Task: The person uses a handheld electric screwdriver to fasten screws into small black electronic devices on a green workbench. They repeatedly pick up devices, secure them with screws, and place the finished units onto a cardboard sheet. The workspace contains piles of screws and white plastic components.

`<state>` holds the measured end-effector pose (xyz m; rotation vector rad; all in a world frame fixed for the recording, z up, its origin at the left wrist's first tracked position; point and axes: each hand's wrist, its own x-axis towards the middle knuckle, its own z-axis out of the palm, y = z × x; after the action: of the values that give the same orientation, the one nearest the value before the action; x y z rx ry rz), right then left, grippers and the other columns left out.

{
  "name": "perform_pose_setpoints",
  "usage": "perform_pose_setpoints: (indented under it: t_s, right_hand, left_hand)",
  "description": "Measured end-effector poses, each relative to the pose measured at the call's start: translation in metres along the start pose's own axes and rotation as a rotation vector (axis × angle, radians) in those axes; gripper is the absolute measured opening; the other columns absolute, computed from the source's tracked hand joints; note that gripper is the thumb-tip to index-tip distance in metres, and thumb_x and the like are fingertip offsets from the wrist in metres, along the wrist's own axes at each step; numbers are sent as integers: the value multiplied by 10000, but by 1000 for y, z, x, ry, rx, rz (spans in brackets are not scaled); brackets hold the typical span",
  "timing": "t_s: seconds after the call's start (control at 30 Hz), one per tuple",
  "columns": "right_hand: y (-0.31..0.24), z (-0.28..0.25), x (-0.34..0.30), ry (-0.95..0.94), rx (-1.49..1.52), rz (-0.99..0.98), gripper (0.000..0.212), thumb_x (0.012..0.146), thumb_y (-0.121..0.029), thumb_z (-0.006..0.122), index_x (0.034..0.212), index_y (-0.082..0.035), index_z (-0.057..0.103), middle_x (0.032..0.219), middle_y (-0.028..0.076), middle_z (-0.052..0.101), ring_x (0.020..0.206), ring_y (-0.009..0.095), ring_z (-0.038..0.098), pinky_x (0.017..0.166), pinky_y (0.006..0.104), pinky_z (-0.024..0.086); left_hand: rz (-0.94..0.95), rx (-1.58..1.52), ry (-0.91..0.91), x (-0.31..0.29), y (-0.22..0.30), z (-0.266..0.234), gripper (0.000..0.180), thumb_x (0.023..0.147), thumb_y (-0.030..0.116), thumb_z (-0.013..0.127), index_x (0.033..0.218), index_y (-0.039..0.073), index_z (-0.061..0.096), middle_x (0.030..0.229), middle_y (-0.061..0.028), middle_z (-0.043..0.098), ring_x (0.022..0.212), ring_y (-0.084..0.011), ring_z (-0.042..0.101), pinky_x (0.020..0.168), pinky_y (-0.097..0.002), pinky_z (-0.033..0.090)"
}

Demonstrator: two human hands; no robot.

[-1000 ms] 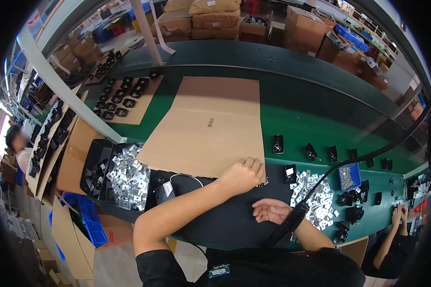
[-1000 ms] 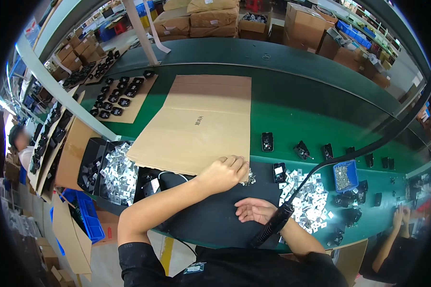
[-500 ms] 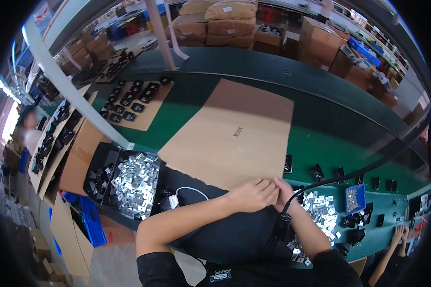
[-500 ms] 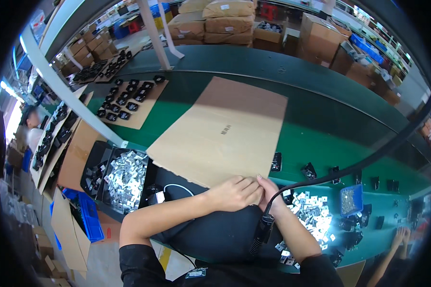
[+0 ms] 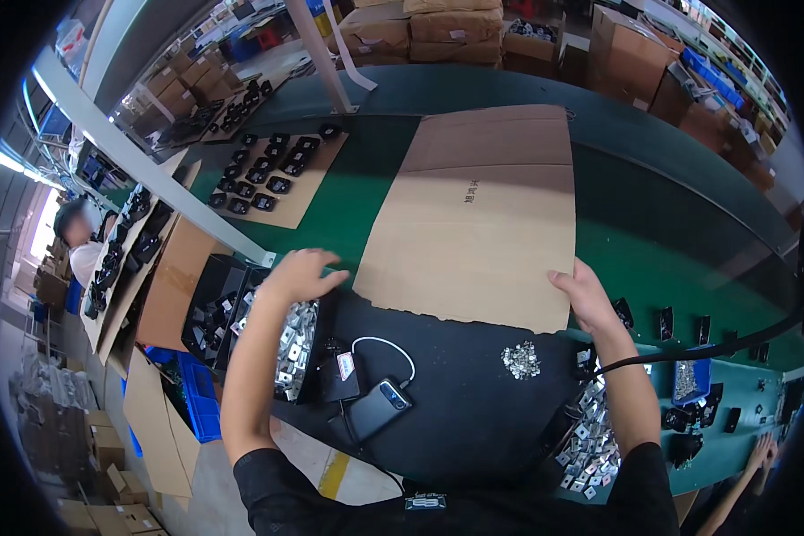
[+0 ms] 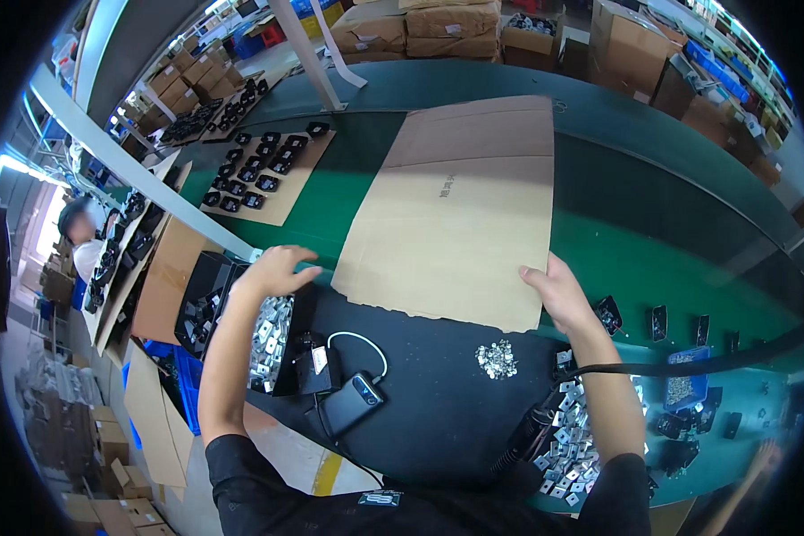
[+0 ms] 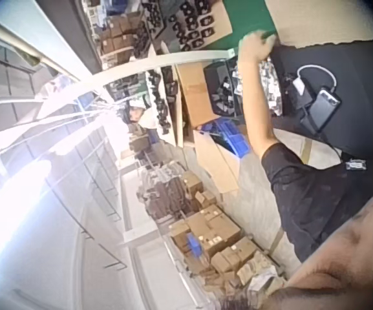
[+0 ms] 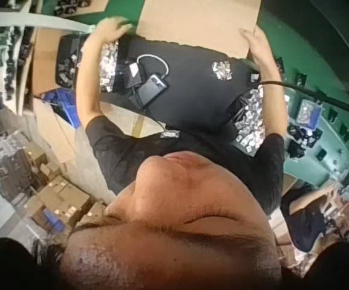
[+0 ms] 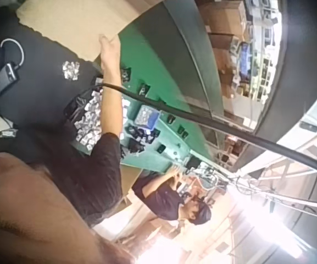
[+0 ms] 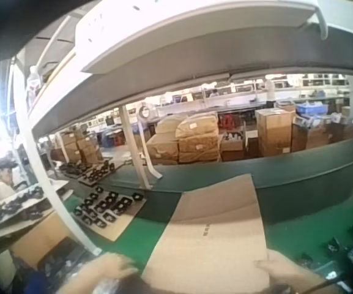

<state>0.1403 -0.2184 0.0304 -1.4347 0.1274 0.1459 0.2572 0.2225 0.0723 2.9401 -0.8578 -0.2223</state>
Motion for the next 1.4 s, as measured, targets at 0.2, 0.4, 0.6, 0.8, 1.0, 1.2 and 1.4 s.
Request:
perform_pose_setpoints:
  t_s: [0.2,0.4,0.6,0.8,1.0,1.2,1.4]
  right_hand:
    - [14,-15,12,-93,-2,71,391,947,-96,475,1310,42,437,1262,135,557,1153,189,531,1003,334,395]
    - [20,-20,15,-139,18,59,411,945,-94,472,1331,38,419,1275,131,551,1166,188,528,1009,329,391]
    - [19,-27,12,-105,35,44,440,930,-109,498,1333,46,416,1279,140,550,1178,196,522,1023,333,377]
    - [30,-33,19,-122,11,64,411,940,-130,505,1314,27,438,1196,111,586,1080,166,575,899,311,470]
    - [33,-28,25,-179,-12,170,364,954,-176,514,1276,-9,478,1074,71,626,894,123,618,689,270,514]
    - [51,-3,53,-406,-173,216,352,949,-197,534,1264,-43,503,988,36,646,802,89,610,615,240,493]
    - [63,23,60,-289,-157,110,357,948,-134,531,1241,63,475,1145,137,593,1031,168,560,897,315,452]
  left_hand:
    - [71,-267,-153,-7,-51,-7,325,725,47,548,1018,22,685,986,-179,689,905,-287,670,832,-363,512]
    - [78,-95,-381,13,-40,-21,242,792,147,658,1022,88,708,919,-151,691,840,-354,653,780,-399,516]
    - [209,206,-352,14,-41,-17,144,839,169,626,935,88,697,774,-162,670,747,-353,646,682,-445,517]
    - [252,329,-363,13,-43,-19,128,843,196,625,861,81,677,715,-163,646,696,-349,641,632,-450,512]
    - [243,293,-362,11,-45,-20,121,835,179,606,836,79,675,722,-177,644,715,-362,644,655,-461,518]
    - [259,270,-324,11,-49,-16,110,831,156,591,809,74,661,719,-180,639,730,-368,641,654,-461,518]
    - [286,232,-277,10,-48,-15,93,818,131,589,798,64,650,734,-182,636,734,-375,634,652,-460,513]
